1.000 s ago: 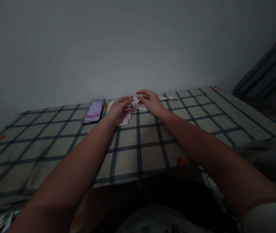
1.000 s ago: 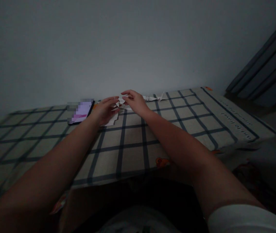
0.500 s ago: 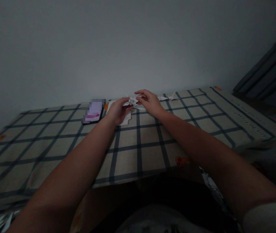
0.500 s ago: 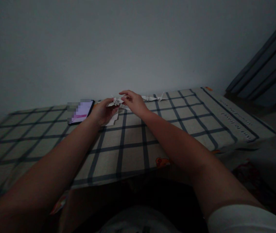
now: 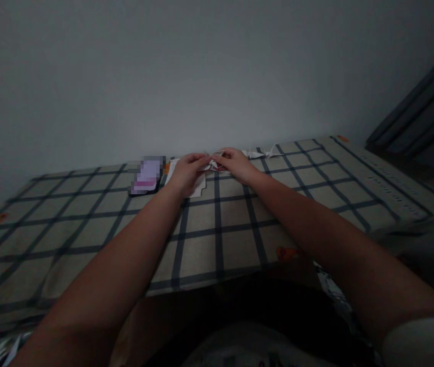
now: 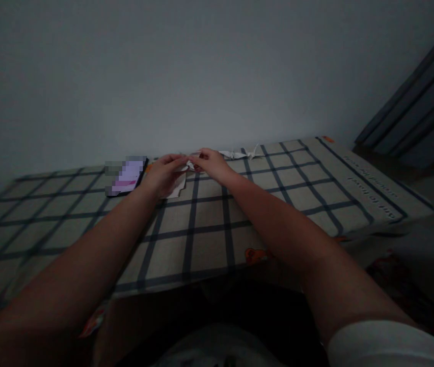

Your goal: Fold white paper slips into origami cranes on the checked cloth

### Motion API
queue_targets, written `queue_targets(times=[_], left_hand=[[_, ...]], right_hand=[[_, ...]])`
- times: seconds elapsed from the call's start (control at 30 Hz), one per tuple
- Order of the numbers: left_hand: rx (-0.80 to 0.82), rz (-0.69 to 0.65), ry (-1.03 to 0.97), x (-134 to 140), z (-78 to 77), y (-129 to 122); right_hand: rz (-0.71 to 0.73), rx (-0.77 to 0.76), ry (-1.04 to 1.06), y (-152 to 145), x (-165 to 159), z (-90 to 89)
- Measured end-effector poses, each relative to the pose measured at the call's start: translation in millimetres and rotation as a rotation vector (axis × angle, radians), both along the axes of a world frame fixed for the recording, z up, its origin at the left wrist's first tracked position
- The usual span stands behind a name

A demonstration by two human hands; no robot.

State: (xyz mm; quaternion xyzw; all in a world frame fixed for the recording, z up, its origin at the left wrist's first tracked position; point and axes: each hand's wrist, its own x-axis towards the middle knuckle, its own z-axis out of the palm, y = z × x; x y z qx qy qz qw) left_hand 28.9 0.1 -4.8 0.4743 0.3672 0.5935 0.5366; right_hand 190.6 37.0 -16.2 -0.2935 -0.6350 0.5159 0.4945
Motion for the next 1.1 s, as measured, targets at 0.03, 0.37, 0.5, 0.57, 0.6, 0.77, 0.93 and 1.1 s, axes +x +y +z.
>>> queue_targets(times=[0.03, 0.37, 0.5, 0.57, 0.6, 0.77, 0.93, 1.1], left_hand=[[-0.007, -0.002, 0.0, 0, 0.0, 0], [-0.072, 0.044, 0.01, 0, 0.4, -2], [-0.111, 0.066, 0.021, 0, 0.4, -3], [-0.095, 0.068, 0.03, 0, 0.3, -3], [-0.077, 0.058, 0.035, -1, 0.2, -3], [-0.029, 0.019, 0.018, -4, -0.8, 2], [-0.064, 0.008, 0.038, -8, -0.6, 4], [-0.013, -0.057, 0.104, -9, 0.0, 1]], right_hand=[[0.004, 0.012, -0.006, 2, 0, -1.7], [-0.03, 0.087, -0.112, -3, 2, -2.2], [-0.029, 0.085, -0.124, -3, 2, -2.4], [-0.022, 0.057, -0.089, -3, 1, -1.6], [-0.019, 0.039, -0.067, -4, 1, -0.7], [-0.021, -0.08, 0.033, -8, 2, 7.0], [0.025, -0.148, 0.053, -5, 3, 7.7], [0.064, -0.152, 0.051, 1, 7, 3.9]])
